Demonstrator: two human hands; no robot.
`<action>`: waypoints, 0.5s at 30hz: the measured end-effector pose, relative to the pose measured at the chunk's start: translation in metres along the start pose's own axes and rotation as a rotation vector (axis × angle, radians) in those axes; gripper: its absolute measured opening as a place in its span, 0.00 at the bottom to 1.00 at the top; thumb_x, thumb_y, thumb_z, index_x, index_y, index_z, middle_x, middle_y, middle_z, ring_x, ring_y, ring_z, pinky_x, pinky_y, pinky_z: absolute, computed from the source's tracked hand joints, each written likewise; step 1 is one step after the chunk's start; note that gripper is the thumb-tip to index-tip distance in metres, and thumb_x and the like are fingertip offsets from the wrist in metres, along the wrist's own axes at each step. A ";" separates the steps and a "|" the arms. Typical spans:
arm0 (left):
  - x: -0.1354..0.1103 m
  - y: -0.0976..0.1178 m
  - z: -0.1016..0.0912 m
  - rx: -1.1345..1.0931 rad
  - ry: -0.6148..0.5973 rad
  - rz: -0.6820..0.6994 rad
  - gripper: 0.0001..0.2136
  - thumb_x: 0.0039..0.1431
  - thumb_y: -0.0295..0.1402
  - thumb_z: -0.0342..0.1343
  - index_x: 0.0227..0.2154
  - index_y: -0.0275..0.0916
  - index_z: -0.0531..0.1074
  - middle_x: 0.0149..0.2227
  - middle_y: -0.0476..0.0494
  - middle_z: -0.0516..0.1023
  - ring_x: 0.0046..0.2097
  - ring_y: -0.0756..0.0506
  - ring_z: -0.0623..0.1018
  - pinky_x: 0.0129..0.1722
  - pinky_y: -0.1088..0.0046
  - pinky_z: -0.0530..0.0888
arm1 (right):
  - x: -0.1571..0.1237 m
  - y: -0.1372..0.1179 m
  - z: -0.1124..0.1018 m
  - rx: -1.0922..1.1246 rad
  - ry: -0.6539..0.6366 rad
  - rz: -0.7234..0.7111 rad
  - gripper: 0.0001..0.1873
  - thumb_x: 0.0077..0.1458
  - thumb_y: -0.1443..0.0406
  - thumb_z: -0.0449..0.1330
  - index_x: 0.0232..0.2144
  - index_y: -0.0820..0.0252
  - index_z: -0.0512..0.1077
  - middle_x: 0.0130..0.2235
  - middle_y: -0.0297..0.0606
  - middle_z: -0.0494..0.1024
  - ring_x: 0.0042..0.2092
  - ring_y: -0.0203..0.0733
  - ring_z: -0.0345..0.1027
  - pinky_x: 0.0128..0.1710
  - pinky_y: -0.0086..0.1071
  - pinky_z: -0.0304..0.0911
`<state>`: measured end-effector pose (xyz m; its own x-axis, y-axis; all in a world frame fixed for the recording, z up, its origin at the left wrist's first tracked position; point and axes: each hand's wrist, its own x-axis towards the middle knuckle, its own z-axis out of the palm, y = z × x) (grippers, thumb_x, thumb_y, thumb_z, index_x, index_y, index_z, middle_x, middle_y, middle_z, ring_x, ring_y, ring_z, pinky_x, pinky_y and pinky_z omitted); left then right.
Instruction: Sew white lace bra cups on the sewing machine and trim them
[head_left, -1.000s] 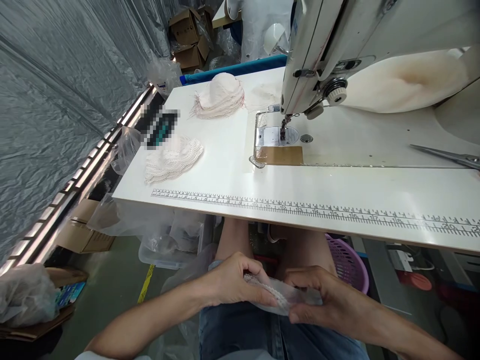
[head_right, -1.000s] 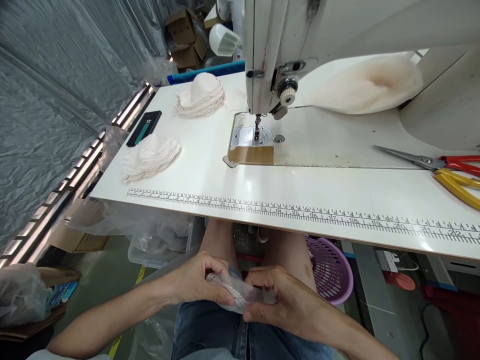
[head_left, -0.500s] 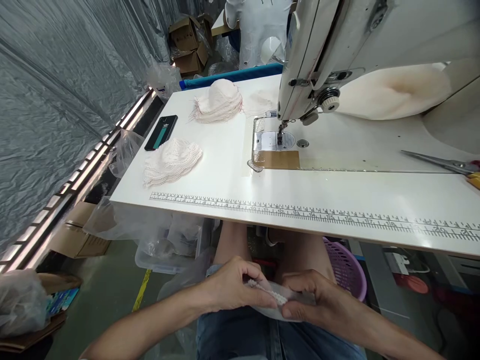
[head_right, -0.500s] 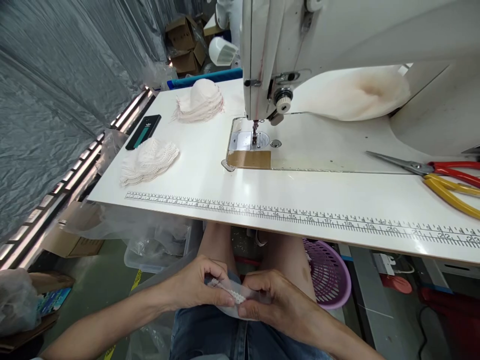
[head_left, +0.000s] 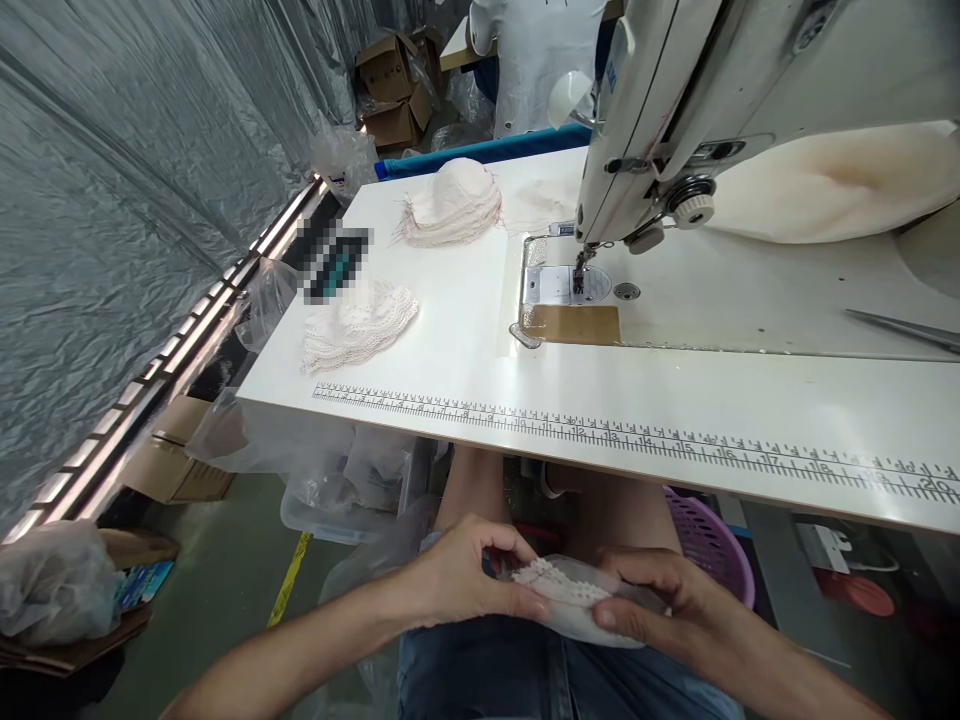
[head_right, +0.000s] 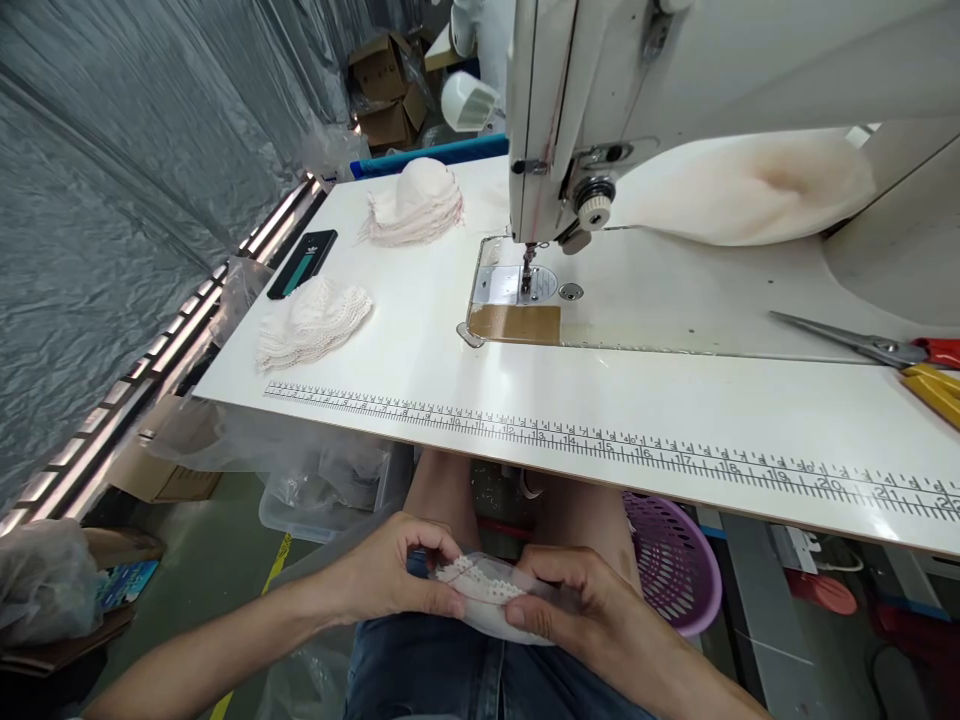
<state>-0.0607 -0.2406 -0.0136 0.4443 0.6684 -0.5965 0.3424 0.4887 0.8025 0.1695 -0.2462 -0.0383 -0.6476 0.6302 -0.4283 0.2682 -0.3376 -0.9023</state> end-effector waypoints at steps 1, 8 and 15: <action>0.000 -0.001 0.000 -0.001 0.012 0.010 0.14 0.39 0.35 0.68 0.30 0.33 0.78 0.28 0.50 0.72 0.31 0.51 0.66 0.31 0.78 0.60 | -0.001 -0.001 0.000 -0.008 0.009 -0.002 0.19 0.53 0.51 0.60 0.22 0.59 0.67 0.25 0.29 0.62 0.29 0.35 0.55 0.27 0.27 0.50; 0.002 -0.004 0.006 -0.059 0.080 0.139 0.08 0.43 0.32 0.66 0.27 0.33 0.77 0.27 0.50 0.71 0.31 0.52 0.67 0.31 0.78 0.61 | -0.004 -0.010 0.002 -0.196 0.107 -0.106 0.17 0.55 0.53 0.59 0.22 0.58 0.69 0.25 0.30 0.67 0.28 0.36 0.61 0.27 0.26 0.52; -0.001 -0.005 0.007 -0.113 0.021 0.135 0.12 0.42 0.33 0.68 0.31 0.35 0.78 0.31 0.47 0.74 0.35 0.49 0.70 0.36 0.77 0.64 | -0.006 -0.006 0.006 -0.303 0.143 -0.131 0.16 0.56 0.55 0.59 0.23 0.57 0.70 0.25 0.30 0.67 0.28 0.36 0.62 0.27 0.26 0.54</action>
<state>-0.0569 -0.2471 -0.0171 0.4619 0.7433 -0.4839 0.1854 0.4526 0.8722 0.1679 -0.2520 -0.0297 -0.5897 0.7533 -0.2912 0.4030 -0.0380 -0.9144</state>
